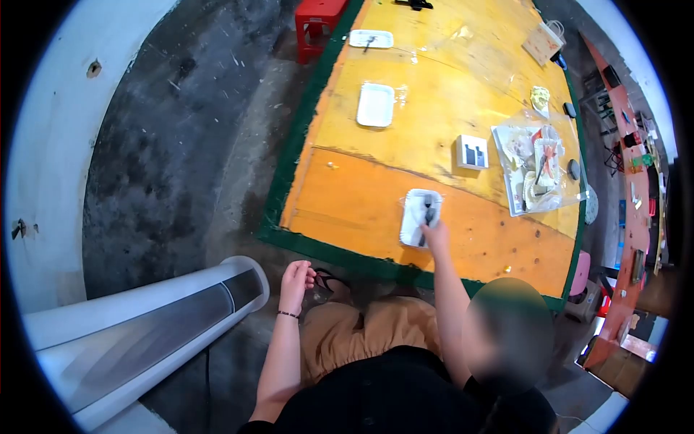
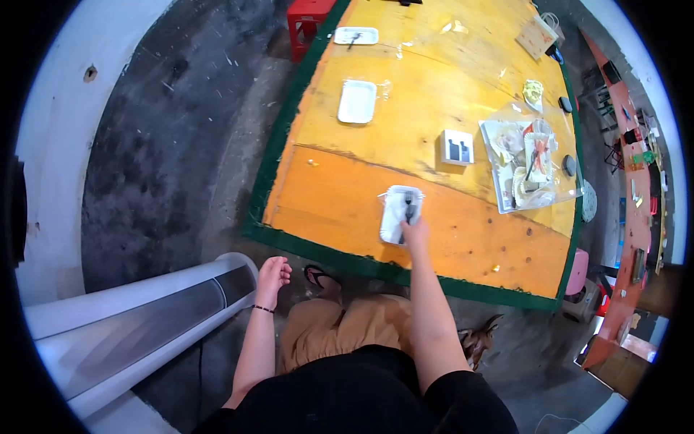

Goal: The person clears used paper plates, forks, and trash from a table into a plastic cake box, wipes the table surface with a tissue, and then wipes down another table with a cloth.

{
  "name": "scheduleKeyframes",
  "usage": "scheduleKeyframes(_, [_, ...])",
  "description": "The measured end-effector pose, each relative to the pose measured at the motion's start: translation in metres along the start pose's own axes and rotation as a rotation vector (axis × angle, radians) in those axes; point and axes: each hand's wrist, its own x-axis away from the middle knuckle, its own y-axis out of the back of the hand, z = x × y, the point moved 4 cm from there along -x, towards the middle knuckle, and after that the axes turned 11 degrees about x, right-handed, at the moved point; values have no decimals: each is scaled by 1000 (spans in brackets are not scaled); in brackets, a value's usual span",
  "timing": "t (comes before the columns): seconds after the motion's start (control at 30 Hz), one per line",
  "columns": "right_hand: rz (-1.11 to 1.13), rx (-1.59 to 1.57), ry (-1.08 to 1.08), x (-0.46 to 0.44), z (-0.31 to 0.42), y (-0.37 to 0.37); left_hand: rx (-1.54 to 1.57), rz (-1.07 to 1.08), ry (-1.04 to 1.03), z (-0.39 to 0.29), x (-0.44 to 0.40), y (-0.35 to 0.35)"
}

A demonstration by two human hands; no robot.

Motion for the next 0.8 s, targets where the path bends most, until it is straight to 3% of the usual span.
scheduleKeyframes(0.2, [-87, -632, 37, 35, 22, 20, -82, 18, -63, -51, -16, 101])
scheduleKeyframes(0.4, [-146, -652, 107, 47, 113, 55, -111, 82, -57, -94, -67, 104])
scheduleKeyframes(0.57, [-211, -594, 245, -19, 208, 72, -146, 108, -50, -135, -101, 83])
scheduleKeyframes(0.63, [-142, -570, 352, -80, 251, 64, -191, 131, -52, -164, -118, 82])
scheduleKeyframes(0.73, [-194, -549, 215, -121, 273, 52, -275, 120, -64, -193, -140, 93])
scheduleKeyframes(0.8, [-381, -373, 137, -137, 260, 36, -290, 102, -63, -211, -154, 101])
